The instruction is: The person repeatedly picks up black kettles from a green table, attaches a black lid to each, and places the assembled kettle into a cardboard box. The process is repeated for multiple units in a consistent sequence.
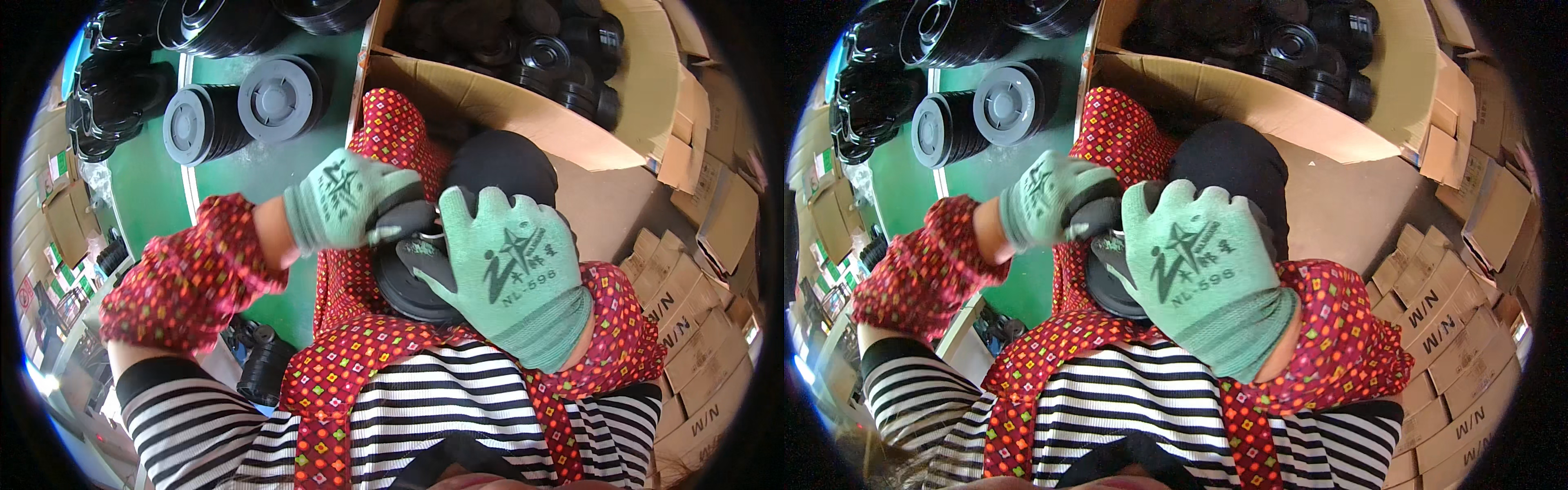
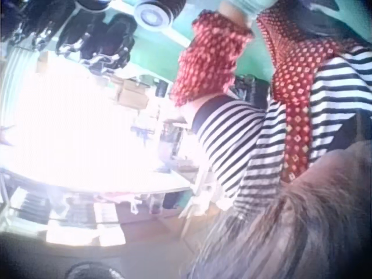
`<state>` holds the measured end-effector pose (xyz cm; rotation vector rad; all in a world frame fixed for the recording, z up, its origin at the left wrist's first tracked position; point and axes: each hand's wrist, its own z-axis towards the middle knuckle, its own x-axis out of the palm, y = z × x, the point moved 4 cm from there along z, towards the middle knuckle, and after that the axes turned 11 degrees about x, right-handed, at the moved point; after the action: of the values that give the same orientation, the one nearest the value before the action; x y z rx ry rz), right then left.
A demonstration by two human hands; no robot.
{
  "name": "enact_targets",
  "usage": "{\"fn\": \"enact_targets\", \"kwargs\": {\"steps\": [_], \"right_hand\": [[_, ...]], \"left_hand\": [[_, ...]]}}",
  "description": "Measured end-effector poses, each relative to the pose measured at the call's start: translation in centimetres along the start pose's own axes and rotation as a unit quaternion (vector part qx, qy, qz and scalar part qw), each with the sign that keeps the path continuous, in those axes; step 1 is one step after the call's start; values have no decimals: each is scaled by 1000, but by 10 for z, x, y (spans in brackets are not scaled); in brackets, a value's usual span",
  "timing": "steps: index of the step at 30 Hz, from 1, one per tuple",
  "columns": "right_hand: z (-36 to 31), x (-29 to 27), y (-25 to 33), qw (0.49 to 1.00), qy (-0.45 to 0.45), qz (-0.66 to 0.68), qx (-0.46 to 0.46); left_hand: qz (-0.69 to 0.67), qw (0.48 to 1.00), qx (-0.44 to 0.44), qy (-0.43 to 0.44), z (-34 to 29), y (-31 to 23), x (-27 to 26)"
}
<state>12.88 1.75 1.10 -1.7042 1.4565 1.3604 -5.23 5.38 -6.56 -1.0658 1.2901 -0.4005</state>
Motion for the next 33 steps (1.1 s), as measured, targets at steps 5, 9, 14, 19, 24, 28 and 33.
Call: {"fn": "enact_targets", "kwargs": {"steps": [5,9,14,19,24,28,33], "right_hand": [[1,3,3,1000,-23,6,-4],[8,5,4,997,-4,-4,-71],[17,11,-4,989,-17,53,-139],[8,7,9,994,-25,43,-95],[0,4,15,999,-22,10,-29],[3,-4,13,999,37,15,16],[1,-11,16,997,-3,-70,21]], "left_hand": [[40,998,12,-43,-10,2,4],[60,997,-16,-50,-19,-17,-2],[-10,987,-154,35,-11,-32,-11],[-32,984,-143,-97,-18,-21,1],[-28,993,-96,-58,-12,-16,4],[-7,996,-89,-30,-6,-6,7],[-11,997,-9,-82,1,10,16]]}}
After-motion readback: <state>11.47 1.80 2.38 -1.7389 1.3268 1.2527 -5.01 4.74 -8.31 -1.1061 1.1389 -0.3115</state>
